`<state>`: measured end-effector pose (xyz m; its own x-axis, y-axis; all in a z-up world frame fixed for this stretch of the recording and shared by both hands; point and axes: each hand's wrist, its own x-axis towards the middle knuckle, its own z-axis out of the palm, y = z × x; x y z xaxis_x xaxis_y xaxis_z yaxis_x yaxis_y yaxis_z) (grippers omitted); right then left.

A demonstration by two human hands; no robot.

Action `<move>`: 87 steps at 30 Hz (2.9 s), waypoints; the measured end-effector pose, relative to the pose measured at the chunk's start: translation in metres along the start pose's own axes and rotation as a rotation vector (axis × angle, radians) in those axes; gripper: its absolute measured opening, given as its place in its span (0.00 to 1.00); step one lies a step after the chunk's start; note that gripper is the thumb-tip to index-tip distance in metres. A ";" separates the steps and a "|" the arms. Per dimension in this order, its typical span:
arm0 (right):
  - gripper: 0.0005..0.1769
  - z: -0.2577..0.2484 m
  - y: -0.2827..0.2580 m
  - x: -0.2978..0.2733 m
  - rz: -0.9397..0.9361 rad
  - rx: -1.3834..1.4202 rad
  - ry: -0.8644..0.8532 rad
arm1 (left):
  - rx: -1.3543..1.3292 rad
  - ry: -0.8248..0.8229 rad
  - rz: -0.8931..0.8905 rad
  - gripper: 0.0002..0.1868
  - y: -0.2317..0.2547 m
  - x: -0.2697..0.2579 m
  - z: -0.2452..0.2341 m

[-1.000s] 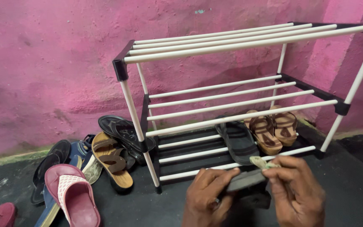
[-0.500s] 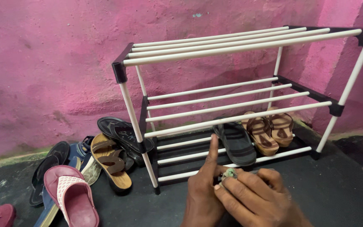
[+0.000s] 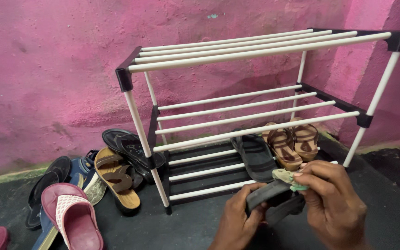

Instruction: The person wipes several pairs of sandals and slippers with a cloth, cleaning the soles and uppers. They handle each pair individually, turning them over to wipe different surfaces, and place the cleaned shoes onto a nearby white shoe rack.

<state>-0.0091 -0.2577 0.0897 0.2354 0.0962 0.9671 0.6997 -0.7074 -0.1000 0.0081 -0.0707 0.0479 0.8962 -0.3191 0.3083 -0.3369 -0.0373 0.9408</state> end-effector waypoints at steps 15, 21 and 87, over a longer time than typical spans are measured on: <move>0.09 0.034 -0.002 -0.057 -0.273 -0.172 -0.137 | 1.001 0.080 0.410 0.16 -0.023 -0.004 -0.010; 0.10 0.003 0.058 -0.068 0.408 -0.084 -0.302 | 1.039 -0.016 0.231 0.20 -0.012 -0.008 -0.026; 0.25 0.162 0.077 -0.084 1.208 0.233 -0.613 | 0.688 0.201 -0.407 0.60 -0.124 0.085 -0.057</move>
<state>0.1341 -0.2072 -0.0371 0.9878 -0.1557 0.0012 -0.0691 -0.4448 -0.8929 0.1427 -0.0396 -0.0341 0.9990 0.0173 0.0424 -0.0178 -0.7060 0.7080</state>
